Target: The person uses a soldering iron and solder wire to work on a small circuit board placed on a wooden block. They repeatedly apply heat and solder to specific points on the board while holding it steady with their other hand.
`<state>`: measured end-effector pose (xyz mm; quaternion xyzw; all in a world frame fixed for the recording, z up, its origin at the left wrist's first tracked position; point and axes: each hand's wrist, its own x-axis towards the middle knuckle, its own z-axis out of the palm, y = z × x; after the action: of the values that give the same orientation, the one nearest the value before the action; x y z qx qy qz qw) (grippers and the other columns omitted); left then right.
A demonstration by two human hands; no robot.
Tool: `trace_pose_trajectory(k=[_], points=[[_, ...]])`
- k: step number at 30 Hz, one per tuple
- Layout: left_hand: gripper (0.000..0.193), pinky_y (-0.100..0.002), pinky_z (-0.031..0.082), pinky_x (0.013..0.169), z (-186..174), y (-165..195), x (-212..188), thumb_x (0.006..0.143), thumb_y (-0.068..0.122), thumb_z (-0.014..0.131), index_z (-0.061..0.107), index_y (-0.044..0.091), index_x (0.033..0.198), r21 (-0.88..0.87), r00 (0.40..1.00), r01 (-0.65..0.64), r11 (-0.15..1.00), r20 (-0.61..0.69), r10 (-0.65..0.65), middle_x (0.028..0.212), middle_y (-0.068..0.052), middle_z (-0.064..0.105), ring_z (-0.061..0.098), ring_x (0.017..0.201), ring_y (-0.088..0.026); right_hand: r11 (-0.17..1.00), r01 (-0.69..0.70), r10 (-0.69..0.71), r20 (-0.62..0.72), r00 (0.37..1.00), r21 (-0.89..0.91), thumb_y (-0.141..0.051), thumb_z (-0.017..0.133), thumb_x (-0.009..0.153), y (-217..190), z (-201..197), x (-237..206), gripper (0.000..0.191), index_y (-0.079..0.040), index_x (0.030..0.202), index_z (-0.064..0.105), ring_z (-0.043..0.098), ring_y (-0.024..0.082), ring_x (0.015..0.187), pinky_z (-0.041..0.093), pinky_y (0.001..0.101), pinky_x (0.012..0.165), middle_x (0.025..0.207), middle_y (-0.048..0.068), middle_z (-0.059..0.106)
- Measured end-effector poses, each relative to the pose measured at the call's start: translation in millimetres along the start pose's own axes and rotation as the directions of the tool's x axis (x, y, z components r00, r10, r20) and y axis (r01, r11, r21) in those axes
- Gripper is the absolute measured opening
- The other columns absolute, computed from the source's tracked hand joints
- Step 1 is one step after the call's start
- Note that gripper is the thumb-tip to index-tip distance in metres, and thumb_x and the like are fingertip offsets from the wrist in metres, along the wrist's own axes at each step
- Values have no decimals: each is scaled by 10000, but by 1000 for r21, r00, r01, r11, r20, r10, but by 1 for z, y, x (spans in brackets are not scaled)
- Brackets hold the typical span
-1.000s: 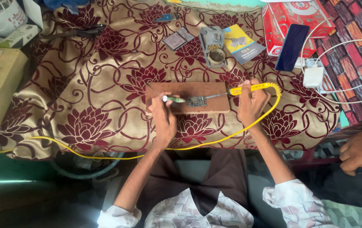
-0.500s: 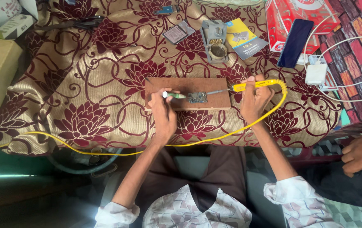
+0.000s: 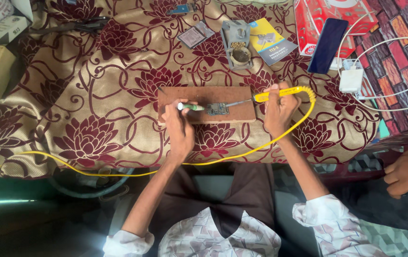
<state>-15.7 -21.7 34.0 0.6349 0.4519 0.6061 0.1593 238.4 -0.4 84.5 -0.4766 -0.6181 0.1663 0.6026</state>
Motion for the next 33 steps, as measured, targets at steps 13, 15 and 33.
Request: trace_pose_trajectory(k=[13, 15, 33], points=[[375, -377, 329, 940, 0, -9, 0, 911, -121, 412, 519, -21, 1256, -14, 1000, -14, 1000, 15, 15, 1134, -105, 738, 576, 1017, -272, 1000, 16, -16, -28, 999, -4, -86, 510, 1117, 17, 5, 3, 281, -1, 858, 575, 485, 47, 478, 355, 243, 439, 600, -7, 519], [427, -379, 336, 955, -2, -9, 0, 864, -120, 405, 509, -29, 1268, -5, 999, -43, 999, 4, 43, 1141, -118, 713, 572, 1053, -285, 999, 14, -12, -63, 998, 36, -93, 512, 1115, 22, 7, 3, 285, -3, 852, 575, 464, 42, 463, 341, 237, 429, 587, -9, 502], [316, -406, 359, 956, 2, -18, 7, 991, -88, 419, 519, 15, 1273, -25, 998, 47, 999, 39, -46, 1153, -120, 729, 595, 1039, -295, 1000, 0, 6, -212, 977, 25, -85, 543, 1107, 25, 11, 2, 253, 14, 877, 580, 483, 65, 509, 382, 251, 471, 679, 51, 574]])
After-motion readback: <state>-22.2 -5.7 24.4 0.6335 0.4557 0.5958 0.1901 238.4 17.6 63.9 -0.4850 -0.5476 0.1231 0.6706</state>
